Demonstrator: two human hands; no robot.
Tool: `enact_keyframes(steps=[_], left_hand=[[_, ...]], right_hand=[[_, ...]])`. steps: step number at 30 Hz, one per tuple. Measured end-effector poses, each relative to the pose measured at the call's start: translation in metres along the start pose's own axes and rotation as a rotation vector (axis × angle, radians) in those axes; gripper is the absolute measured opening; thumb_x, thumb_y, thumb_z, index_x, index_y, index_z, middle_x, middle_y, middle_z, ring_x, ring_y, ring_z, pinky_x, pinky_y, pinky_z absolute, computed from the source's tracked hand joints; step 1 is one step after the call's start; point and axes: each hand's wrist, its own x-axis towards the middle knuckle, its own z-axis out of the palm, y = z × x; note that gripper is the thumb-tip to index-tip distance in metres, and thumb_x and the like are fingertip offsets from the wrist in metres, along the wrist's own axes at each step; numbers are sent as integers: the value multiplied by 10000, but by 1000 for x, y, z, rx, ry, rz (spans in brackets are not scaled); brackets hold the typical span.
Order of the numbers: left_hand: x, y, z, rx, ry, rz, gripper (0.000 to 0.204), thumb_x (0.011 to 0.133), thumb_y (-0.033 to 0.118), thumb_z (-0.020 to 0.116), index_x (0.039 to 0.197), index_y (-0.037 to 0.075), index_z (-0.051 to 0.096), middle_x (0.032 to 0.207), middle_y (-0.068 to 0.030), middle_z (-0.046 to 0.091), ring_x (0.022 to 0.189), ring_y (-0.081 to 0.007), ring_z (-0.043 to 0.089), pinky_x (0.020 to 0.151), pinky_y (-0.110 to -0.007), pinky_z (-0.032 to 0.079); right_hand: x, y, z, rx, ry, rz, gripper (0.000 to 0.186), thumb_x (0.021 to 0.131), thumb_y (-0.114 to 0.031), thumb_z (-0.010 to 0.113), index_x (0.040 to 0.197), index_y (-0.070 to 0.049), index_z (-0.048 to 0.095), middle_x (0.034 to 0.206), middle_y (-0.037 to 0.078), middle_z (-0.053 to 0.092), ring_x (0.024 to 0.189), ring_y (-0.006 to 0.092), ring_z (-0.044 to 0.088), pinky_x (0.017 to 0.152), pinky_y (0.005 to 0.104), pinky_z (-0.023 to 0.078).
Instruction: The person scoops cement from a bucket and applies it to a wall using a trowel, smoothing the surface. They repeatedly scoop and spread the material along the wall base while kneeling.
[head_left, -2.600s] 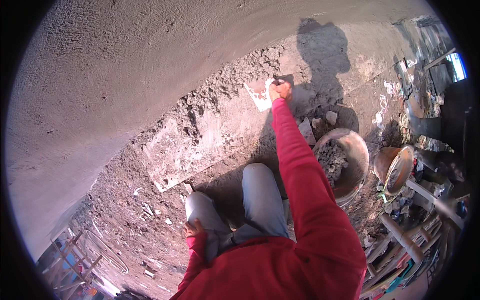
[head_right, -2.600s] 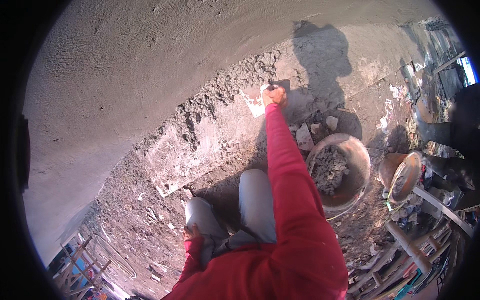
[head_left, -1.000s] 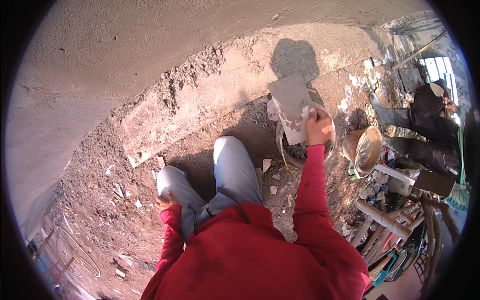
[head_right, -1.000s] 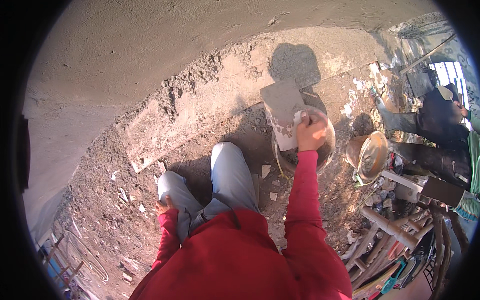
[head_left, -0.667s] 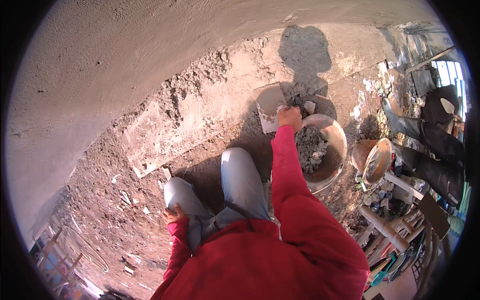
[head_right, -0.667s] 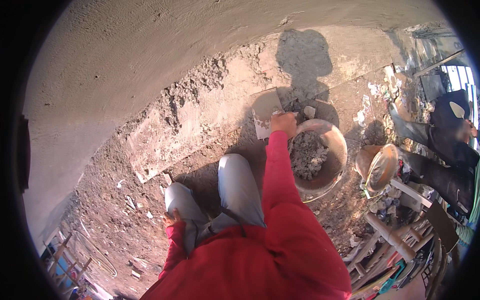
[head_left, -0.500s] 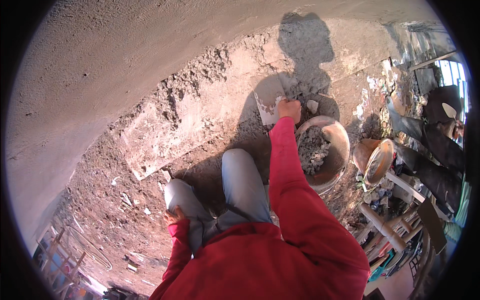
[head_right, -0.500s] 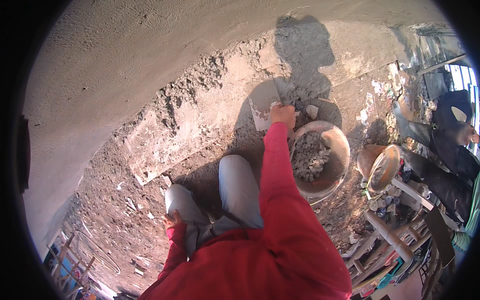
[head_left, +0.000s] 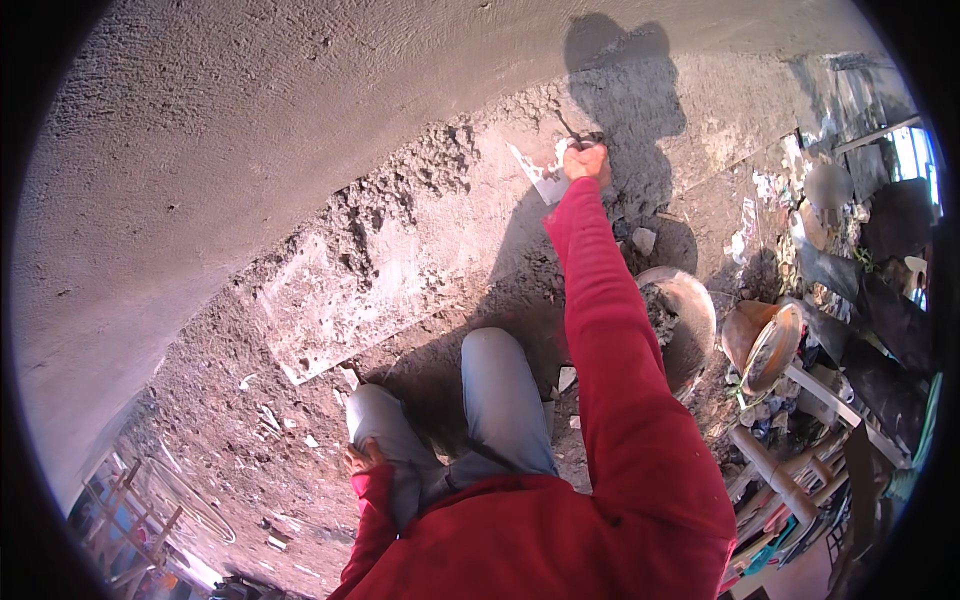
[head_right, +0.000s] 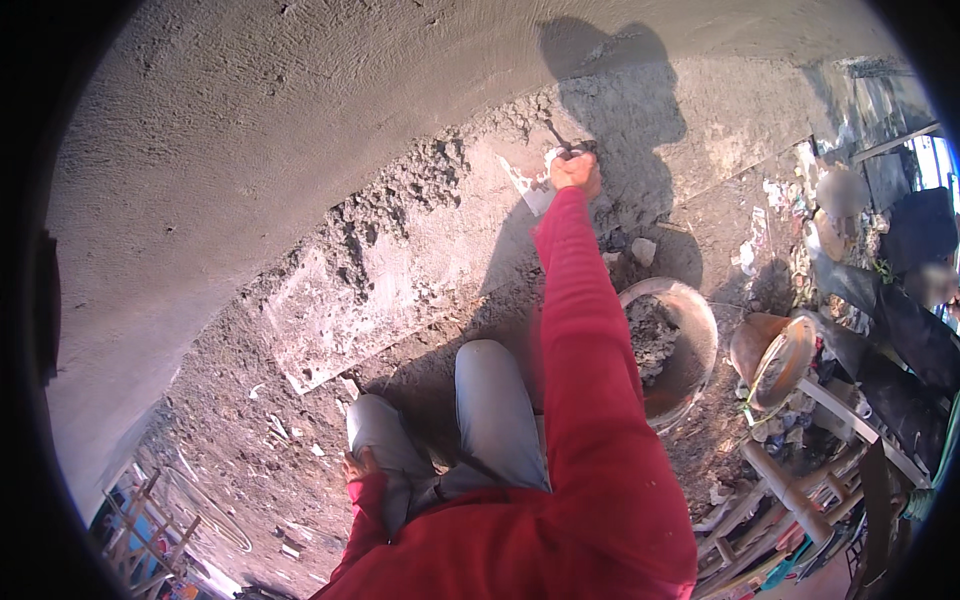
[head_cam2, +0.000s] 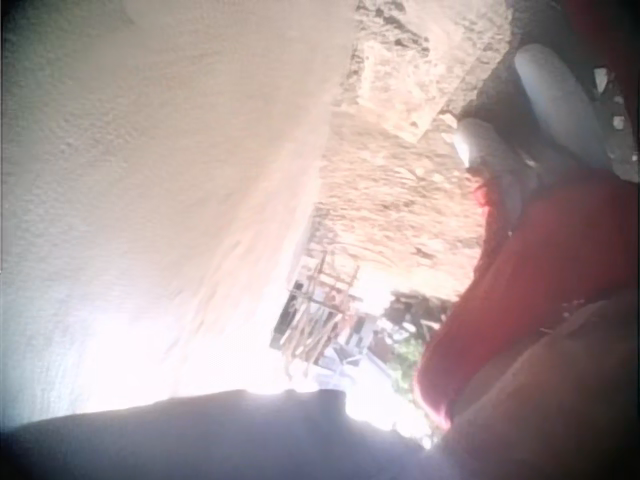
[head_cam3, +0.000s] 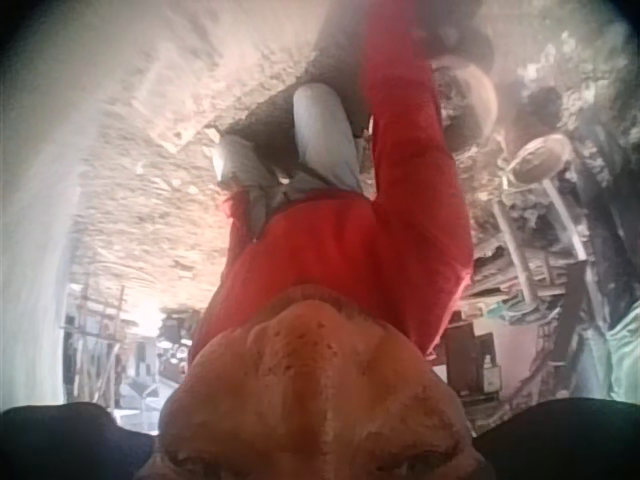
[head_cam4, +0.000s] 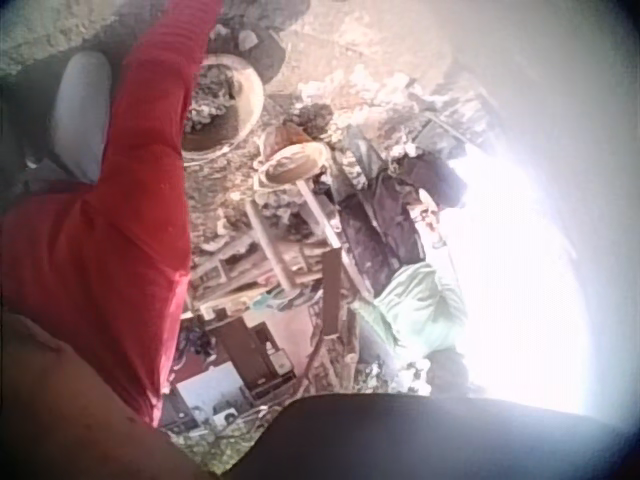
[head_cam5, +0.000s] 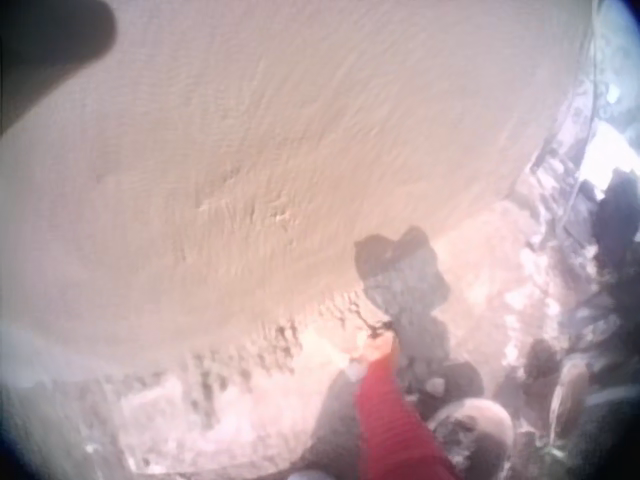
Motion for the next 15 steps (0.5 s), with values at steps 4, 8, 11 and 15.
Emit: enact_keyframes(steps=[4, 8, 11, 15], left_hand=[[2, -1, 1, 29, 2, -60, 765, 857, 586, 434, 1337, -10, 412, 1296, -306, 462, 1205, -461, 432, 1021, -507, 339], [-2, 1, -3, 20, 25, -47, 759, 853, 596, 434, 1323, 1, 426, 1274, -304, 477, 1182, -459, 452, 1005, -511, 352], [0, -12, 7, 0, 62, -28, 760, 852, 602, 432, 1320, 2, 428, 1257, -298, 489, 1180, -452, 457, 1002, -506, 358], [12, -20, 28, 8, 67, -29, 790, 846, 636, 416, 1332, 12, 417, 1278, -274, 478, 1181, -437, 463, 998, -503, 363]], right_hand=[[4, 10, -6, 137, -9, -75, 346, 695, -446, 681, 814, -124, 728, 757, 153, 682, 754, 365, 668, 689, 433, 518], [-18, 19, -33, 227, 45, -170, 307, 723, -393, 685, 818, -104, 726, 754, 159, 676, 722, 368, 656, 668, 419, 507], [-37, 31, -62, 319, -77, -69, 247, 729, -302, 667, 830, -83, 719, 755, 171, 667, 728, 347, 661, 679, 404, 510], [-72, 74, -114, 500, -65, -118, 269, 775, -257, 710, 777, 12, 691, 671, 121, 664, 634, 214, 640, 647, 327, 481]])
